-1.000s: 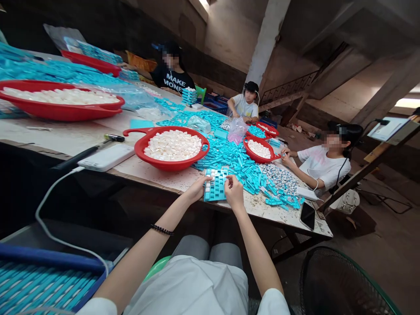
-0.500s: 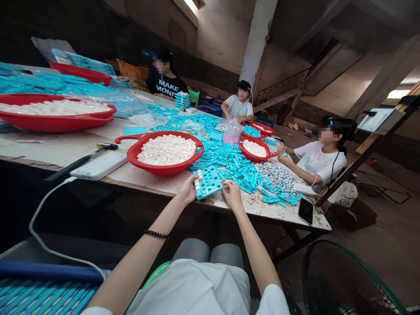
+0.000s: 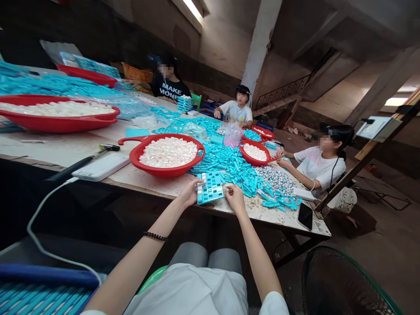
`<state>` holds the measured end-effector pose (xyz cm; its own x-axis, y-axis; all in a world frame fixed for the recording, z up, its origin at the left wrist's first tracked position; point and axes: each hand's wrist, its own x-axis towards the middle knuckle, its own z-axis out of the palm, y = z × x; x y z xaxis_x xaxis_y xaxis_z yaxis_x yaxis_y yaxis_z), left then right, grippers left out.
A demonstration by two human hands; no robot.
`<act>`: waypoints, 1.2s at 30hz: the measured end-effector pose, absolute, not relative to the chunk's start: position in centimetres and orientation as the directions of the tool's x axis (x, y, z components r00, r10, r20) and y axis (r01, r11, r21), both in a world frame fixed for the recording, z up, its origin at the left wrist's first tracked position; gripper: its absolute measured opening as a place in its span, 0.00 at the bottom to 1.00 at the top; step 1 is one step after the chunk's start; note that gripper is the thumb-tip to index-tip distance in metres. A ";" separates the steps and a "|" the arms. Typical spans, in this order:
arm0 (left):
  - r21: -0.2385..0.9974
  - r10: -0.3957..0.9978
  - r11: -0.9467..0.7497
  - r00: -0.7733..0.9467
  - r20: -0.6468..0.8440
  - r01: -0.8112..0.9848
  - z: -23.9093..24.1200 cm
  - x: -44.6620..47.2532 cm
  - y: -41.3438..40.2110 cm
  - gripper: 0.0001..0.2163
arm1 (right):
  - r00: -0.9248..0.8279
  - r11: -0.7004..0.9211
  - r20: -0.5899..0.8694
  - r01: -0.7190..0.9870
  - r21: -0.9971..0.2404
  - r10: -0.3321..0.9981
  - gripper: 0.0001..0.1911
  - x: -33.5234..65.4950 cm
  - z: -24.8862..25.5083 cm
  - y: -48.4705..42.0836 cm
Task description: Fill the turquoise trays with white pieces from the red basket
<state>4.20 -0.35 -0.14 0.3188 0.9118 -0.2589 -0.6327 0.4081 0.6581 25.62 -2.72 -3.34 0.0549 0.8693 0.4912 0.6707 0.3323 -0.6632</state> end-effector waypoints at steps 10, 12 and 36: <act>0.727 0.895 0.401 0.409 -0.180 -0.557 -0.2 4.0 -0.6 0.17 | 0.264 0.358 0.554 0.534 -0.766 0.790 0.17 24.7 -1.2 -3.8; 0.746 0.877 0.413 0.449 -0.171 -0.522 -0.4 4.0 -0.6 0.17 | 0.264 0.406 0.556 0.454 -0.793 0.788 0.15 23.7 -0.4 -4.3; 0.807 0.858 0.366 0.504 -0.100 -0.462 -0.5 4.2 -0.9 0.13 | 0.080 0.499 0.613 0.502 -0.706 0.786 0.10 18.8 -1.8 -6.4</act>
